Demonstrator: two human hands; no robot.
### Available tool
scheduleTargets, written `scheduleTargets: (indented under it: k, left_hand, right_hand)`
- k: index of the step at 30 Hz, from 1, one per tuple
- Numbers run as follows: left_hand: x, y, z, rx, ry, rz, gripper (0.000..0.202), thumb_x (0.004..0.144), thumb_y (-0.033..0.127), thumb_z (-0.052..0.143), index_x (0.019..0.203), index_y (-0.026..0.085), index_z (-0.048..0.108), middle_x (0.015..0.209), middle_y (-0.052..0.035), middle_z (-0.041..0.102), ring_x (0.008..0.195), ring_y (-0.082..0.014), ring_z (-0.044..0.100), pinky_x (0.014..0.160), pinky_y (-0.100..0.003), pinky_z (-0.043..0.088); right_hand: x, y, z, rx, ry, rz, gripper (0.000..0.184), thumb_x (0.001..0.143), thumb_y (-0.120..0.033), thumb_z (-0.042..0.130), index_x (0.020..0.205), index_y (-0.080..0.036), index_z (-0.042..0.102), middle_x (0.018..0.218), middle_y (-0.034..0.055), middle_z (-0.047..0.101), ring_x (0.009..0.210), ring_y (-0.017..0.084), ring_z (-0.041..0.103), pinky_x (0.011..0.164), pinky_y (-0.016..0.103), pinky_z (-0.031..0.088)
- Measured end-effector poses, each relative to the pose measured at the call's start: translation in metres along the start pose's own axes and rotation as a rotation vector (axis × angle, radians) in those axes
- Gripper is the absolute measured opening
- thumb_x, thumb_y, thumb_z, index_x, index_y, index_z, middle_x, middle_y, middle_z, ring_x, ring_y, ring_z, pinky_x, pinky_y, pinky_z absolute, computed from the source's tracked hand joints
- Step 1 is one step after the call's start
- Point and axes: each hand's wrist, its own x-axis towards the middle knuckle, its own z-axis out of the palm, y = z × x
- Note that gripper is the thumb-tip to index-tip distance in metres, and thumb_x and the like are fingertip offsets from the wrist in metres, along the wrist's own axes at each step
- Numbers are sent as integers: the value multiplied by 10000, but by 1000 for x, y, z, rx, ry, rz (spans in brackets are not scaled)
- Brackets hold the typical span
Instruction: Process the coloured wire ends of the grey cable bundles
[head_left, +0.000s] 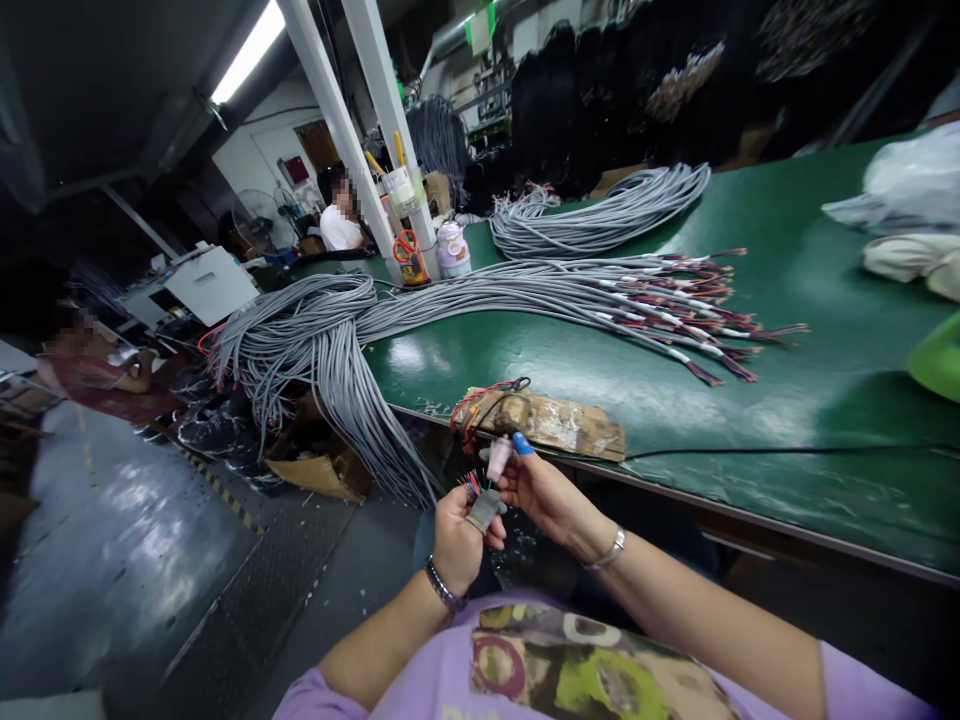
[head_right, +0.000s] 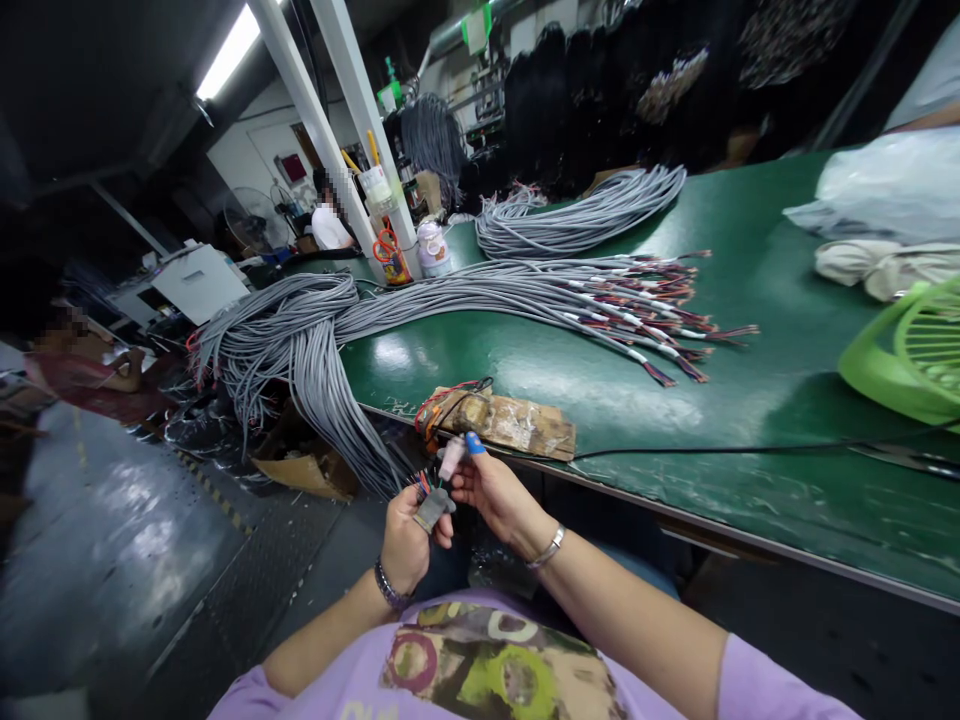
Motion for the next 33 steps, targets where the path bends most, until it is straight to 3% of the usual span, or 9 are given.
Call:
scheduleTargets:
  k: [7, 12, 18, 33]
  left_hand:
    - [-12, 8, -2, -1, -3, -33, 370, 722, 498, 652, 679, 136, 594, 443, 18, 566, 331, -73, 458, 342, -177, 362]
    - [-12, 18, 0, -92, -36, -110, 383, 698, 496, 668, 630, 127, 596, 395, 17, 530, 286, -57, 390, 304, -171, 277]
    - [-7, 29, 6, -183, -91, -235, 376, 620, 483, 712, 594, 130, 584, 358, 18, 505, 256, -55, 356, 282, -175, 217]
    - [0, 22, 3, -278, -109, -287, 338, 601, 438, 710, 617, 146, 541, 380, 30, 501, 259, -45, 345, 290, -180, 204]
  right_hand:
    - [-6, -4, 0, 1, -56, 81, 340, 805, -515, 585, 750, -182, 623, 684, 24, 616, 579, 112, 544, 538, 219, 471]
    - [-8, -6, 2, -114, -75, 11, 274, 755, -436, 676, 779, -166, 638, 648, 0, 584, 562, 95, 504, 533, 208, 445]
    - [-7, -4, -1, -101, -31, 3, 349, 704, -505, 697, 749, -166, 629, 627, -15, 557, 555, 83, 485, 524, 198, 436]
    - [-7, -8, 6, -35, -19, -5, 262, 724, -424, 712, 787, -173, 672, 650, -8, 578, 571, 90, 481, 557, 209, 447]
